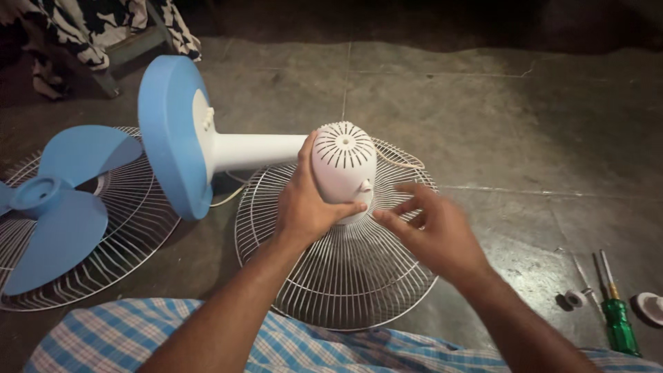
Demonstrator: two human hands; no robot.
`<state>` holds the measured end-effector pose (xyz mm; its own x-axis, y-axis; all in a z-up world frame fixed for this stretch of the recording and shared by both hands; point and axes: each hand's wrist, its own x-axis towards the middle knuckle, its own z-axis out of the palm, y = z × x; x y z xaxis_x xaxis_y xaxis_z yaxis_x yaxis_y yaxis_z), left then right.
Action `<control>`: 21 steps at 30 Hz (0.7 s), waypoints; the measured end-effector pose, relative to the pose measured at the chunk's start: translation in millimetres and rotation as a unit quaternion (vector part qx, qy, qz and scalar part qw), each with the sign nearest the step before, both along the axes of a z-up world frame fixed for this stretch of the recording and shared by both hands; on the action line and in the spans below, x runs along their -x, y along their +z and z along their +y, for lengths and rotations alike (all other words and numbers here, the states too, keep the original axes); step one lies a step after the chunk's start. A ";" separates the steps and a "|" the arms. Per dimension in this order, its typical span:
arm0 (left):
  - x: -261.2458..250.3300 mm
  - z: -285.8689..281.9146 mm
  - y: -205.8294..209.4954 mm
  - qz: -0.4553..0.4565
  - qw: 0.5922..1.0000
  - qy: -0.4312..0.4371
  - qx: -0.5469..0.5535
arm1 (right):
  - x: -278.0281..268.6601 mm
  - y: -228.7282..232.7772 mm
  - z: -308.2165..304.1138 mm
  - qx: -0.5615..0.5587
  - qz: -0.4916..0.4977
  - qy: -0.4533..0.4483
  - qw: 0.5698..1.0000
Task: The person disassembles a standing electric fan by removing the front grille, unscrewing the motor housing, and detaching the motor cover. They use a screwdriver to loosen screws and set the removed parts aside.
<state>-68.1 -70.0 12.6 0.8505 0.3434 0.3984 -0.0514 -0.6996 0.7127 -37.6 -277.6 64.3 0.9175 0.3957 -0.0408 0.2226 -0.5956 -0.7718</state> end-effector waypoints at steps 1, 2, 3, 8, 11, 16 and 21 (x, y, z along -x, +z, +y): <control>-1.0 1.6 0.2 -0.011 1.000 -0.005 -0.001 | -2.4 3.0 3.4 -0.021 0.007 0.001 1.000; -1.9 3.7 0.3 -0.010 1.000 -0.006 -0.006 | -4.3 5.3 6.6 -0.043 0.014 0.001 0.999; -2.7 3.8 -0.5 -0.008 1.000 -0.007 -0.008 | -6.3 6.6 8.4 -0.062 0.021 0.002 0.998; -5.4 6.7 -4.6 0.006 1.000 -0.021 0.009 | -16.4 -2.6 24.0 -0.179 0.015 0.062 0.982; -7.6 7.1 -2.1 0.004 1.000 -0.024 0.019 | -24.0 -10.4 34.3 -0.207 0.001 0.054 0.977; -4.9 1.9 2.0 0.036 0.999 0.001 0.037 | -27.7 -21.3 38.1 -0.214 0.016 0.016 0.977; -2.7 -3.7 2.5 0.022 0.998 0.009 0.055 | -25.8 -28.4 37.3 -0.274 0.056 -0.005 0.960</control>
